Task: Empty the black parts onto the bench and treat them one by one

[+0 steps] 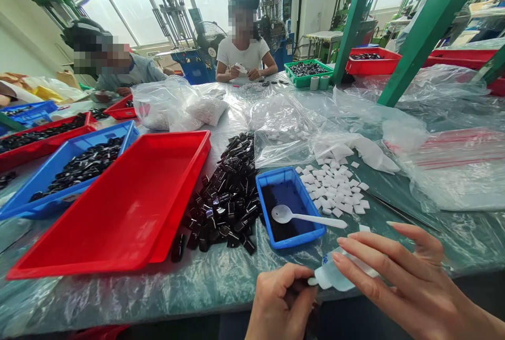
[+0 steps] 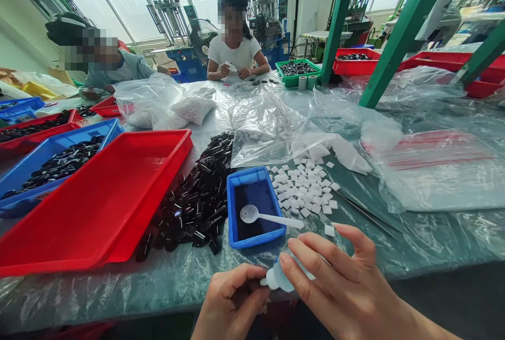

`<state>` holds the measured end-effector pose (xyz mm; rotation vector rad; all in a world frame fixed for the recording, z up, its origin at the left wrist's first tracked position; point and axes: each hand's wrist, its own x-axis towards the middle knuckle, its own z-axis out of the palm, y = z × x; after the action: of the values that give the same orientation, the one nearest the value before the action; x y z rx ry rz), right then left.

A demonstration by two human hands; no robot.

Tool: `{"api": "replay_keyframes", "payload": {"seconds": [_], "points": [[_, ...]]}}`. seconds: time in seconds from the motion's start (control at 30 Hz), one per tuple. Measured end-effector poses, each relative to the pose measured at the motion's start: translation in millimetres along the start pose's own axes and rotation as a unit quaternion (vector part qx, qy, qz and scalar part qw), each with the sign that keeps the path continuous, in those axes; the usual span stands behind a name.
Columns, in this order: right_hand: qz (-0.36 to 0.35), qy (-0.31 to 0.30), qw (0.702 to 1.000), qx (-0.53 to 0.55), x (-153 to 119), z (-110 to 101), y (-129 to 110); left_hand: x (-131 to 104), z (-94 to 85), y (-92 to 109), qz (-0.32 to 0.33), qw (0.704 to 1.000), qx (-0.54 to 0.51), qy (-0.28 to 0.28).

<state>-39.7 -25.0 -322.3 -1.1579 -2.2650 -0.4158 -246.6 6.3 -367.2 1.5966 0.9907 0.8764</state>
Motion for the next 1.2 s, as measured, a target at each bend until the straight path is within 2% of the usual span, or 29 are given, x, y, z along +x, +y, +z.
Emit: {"api": "replay_keyframes", "payload": {"seconds": [0.1,0.5,0.73,1.07,1.2], "points": [[0.009,0.020,1.000,-0.001,-2.5,2.2,-1.9,-0.3,0.3,0.0,-0.001,1.000,0.001,0.004],[-0.001,0.034,0.998,-0.060,5.0,3.2,-9.2,0.1,0.4,-0.1,-0.005,1.000,0.002,-0.005],[-0.011,0.029,0.998,-0.053,6.4,3.2,-8.4,0.2,0.4,1.4,-0.014,1.000,-0.007,-0.006],[-0.056,0.013,0.995,-0.083,15.3,-1.5,-9.0,0.7,0.0,3.6,-0.013,1.000,-0.001,-0.009],[-0.071,0.028,0.993,-0.088,16.1,-1.7,-8.8,0.5,-0.4,3.0,-0.011,1.000,0.003,-0.009]]}}
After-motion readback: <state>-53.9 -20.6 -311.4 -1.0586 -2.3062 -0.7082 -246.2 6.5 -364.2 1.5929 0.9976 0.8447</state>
